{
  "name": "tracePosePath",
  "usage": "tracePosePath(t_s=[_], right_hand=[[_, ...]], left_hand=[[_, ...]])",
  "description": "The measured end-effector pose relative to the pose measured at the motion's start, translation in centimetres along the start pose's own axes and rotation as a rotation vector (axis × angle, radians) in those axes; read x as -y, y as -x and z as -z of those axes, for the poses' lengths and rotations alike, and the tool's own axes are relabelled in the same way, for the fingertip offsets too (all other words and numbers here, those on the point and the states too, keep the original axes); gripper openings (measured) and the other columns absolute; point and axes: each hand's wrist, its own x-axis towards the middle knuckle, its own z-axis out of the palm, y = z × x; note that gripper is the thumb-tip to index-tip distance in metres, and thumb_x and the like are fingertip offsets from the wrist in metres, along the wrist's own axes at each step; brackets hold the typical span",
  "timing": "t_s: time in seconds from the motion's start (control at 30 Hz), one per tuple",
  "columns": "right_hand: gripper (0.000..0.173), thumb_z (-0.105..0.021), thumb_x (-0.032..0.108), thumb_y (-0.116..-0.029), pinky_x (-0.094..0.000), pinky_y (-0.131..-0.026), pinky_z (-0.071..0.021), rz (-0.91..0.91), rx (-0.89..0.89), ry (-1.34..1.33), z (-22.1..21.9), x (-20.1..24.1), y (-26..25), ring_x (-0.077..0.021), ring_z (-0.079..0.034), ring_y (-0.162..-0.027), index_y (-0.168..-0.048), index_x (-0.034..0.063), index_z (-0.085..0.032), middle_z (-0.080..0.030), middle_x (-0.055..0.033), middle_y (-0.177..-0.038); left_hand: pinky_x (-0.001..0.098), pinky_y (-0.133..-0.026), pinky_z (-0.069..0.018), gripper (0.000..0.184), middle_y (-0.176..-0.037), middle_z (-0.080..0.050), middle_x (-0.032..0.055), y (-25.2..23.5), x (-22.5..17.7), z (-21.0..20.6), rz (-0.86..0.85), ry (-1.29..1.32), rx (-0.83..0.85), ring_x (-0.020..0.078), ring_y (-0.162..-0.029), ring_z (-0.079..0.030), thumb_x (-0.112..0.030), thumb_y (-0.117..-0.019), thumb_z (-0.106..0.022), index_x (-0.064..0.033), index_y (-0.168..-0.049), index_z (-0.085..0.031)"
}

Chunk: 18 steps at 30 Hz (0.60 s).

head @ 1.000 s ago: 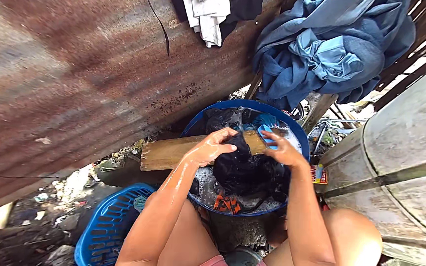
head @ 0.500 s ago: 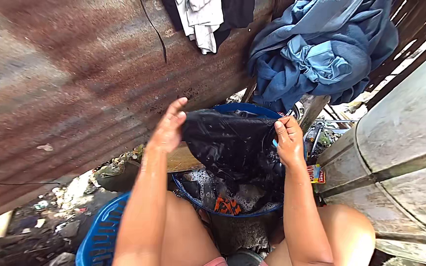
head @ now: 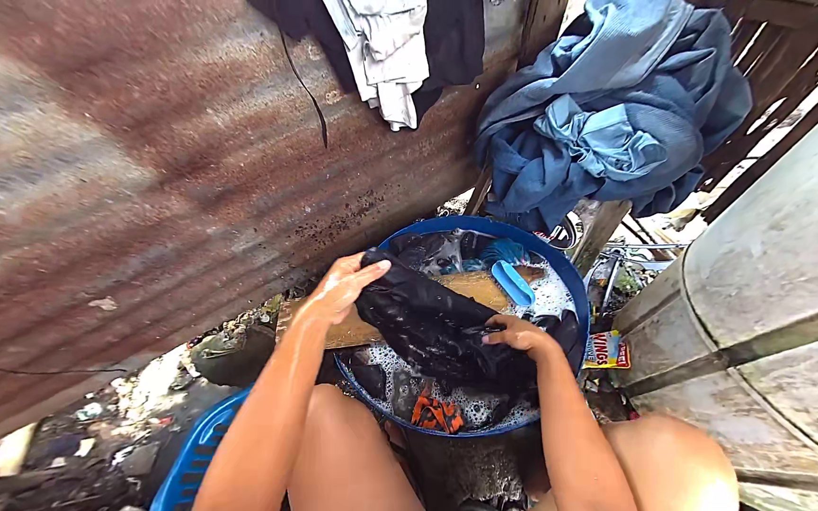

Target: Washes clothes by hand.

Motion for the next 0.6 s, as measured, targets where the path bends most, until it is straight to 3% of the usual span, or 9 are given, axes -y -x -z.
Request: tracePosePath(t_s=[0.1, 0.17, 0.27, 0.3, 0.37, 0.4, 0.43, 0.5, 0.6], right_hand=[[0.013, -0.065, -0.008, -0.0915, -0.0398, -0.084, -0.0522, 0.236, -0.241, -0.191, 3.5, 1.2, 2.4, -0.0181, -0.062, -0.087, -0.103, -0.0076, -0.069, -0.069, -0.0158, -0.098], [0.015, -0.058, -0.014, -0.086, -0.0267, -0.07, -0.0503, 0.43, -0.525, -0.27, 4.8, 2.9, 4.3, -0.0045, -0.057, -0.073, -0.082, -0.0014, -0.064, -0.066, -0.0025, -0.082], [0.021, -0.061, -0.012, -0.0835, -0.0163, -0.069, -0.0514, 0.6, -0.771, -0.322, 5.5, 4.9, 3.0, 0.0052, -0.058, -0.07, -0.073, 0.0061, -0.063, -0.066, 0.0078, -0.074], [0.016, -0.062, -0.009, -0.0849, -0.0207, -0.072, -0.0514, 0.559, -0.836, -0.258, 5.8, 5.1, 1.6, 0.0002, -0.06, -0.073, -0.075, 0.0028, -0.065, -0.067, 0.0026, -0.077], [0.014, -0.058, -0.004, -0.0916, -0.0484, -0.091, -0.049, 0.32, -0.857, -0.066, 6.3, 4.7, -1.8, -0.0308, -0.063, -0.1, -0.098, -0.0064, -0.071, -0.069, -0.022, -0.103], [0.024, -0.058, 0.001, -0.0946, -0.0611, -0.101, -0.043, 0.18, -0.802, 0.028, 6.5, 3.9, -3.7, -0.0447, -0.058, -0.117, -0.115, -0.006, -0.07, -0.064, -0.0306, -0.12], [0.036, -0.061, 0.008, -0.0968, -0.0704, -0.104, -0.0384, 0.044, -0.735, 0.113, 6.5, 3.0, -5.5, -0.0537, -0.05, -0.129, -0.131, -0.0034, -0.064, -0.056, -0.0353, -0.135], [0.059, -0.067, 0.019, -0.0966, -0.0779, -0.105, -0.0342, -0.128, -0.628, 0.246, 5.4, 0.8, -8.0, -0.0597, -0.036, -0.141, -0.149, -0.0019, -0.049, -0.04, -0.0382, -0.152], [0.076, -0.073, 0.016, -0.0938, -0.0739, -0.105, -0.0395, -0.221, -0.498, 0.394, 3.5, -1.3, -9.2, -0.0572, -0.043, -0.138, -0.156, -0.004, -0.033, -0.038, -0.037, -0.154]], left_hand=[[0.0229, -0.071, -0.0604, 0.024, -0.089, -0.073, -0.0115, 3.2, -1.6, 3.9, -0.076, 0.038, -0.077, -0.0002, -0.079, -0.069, -0.022, -0.1067, -0.044, -0.0211, -0.103, -0.067], [0.0205, -0.07, -0.059, 0.033, -0.088, -0.073, -0.0139, 4.4, -1.3, 6.7, -0.11, 0.104, -0.106, -0.0022, -0.078, -0.068, -0.024, -0.1063, -0.038, -0.0271, -0.096, -0.069], [0.0228, -0.069, -0.0611, 0.031, -0.091, -0.075, -0.0098, 4.2, 1.1, 8.2, -0.037, 0.138, -0.184, 0.0005, -0.079, -0.071, -0.023, -0.1081, -0.036, -0.0234, -0.107, -0.067], [0.0262, -0.074, -0.0613, 0.028, -0.096, -0.073, -0.0062, 3.5, 2.6, 7.9, 0.05, 0.066, -0.24, 0.0033, -0.084, -0.07, -0.023, -0.1103, -0.036, -0.0193, -0.118, -0.062], [0.043, -0.097, -0.0524, 0.038, -0.123, -0.065, 0.0144, 1.2, 7.0, 7.8, 0.249, -0.231, -0.283, 0.0214, -0.112, -0.064, -0.025, -0.1122, -0.038, -0.0044, -0.141, -0.052], [0.0525, -0.109, -0.0428, 0.043, -0.137, -0.058, 0.0262, -0.1, 10.2, 8.2, 0.316, -0.417, -0.236, 0.0343, -0.129, -0.056, -0.023, -0.1123, -0.04, 0.0051, -0.143, -0.049], [0.0576, -0.116, -0.0343, 0.046, -0.146, -0.051, 0.0303, -1.1, 13.4, 9.0, 0.366, -0.623, -0.144, 0.041, -0.139, -0.047, -0.024, -0.1122, -0.04, 0.0091, -0.142, -0.05], [0.0678, -0.121, -0.0148, 0.049, -0.163, -0.029, 0.028, -1.5, 18.0, 10.2, 0.399, -0.889, 0.005, 0.0483, -0.153, -0.018, -0.028, -0.1115, -0.04, 0.0065, -0.145, -0.051], [0.0743, -0.117, 0.0033, 0.053, -0.172, -0.005, 0.019, -0.7, 20.0, 10.1, 0.398, -0.84, -0.024, 0.0466, -0.156, 0.006, -0.035, -0.112, -0.035, 0.0003, -0.151, -0.046]])
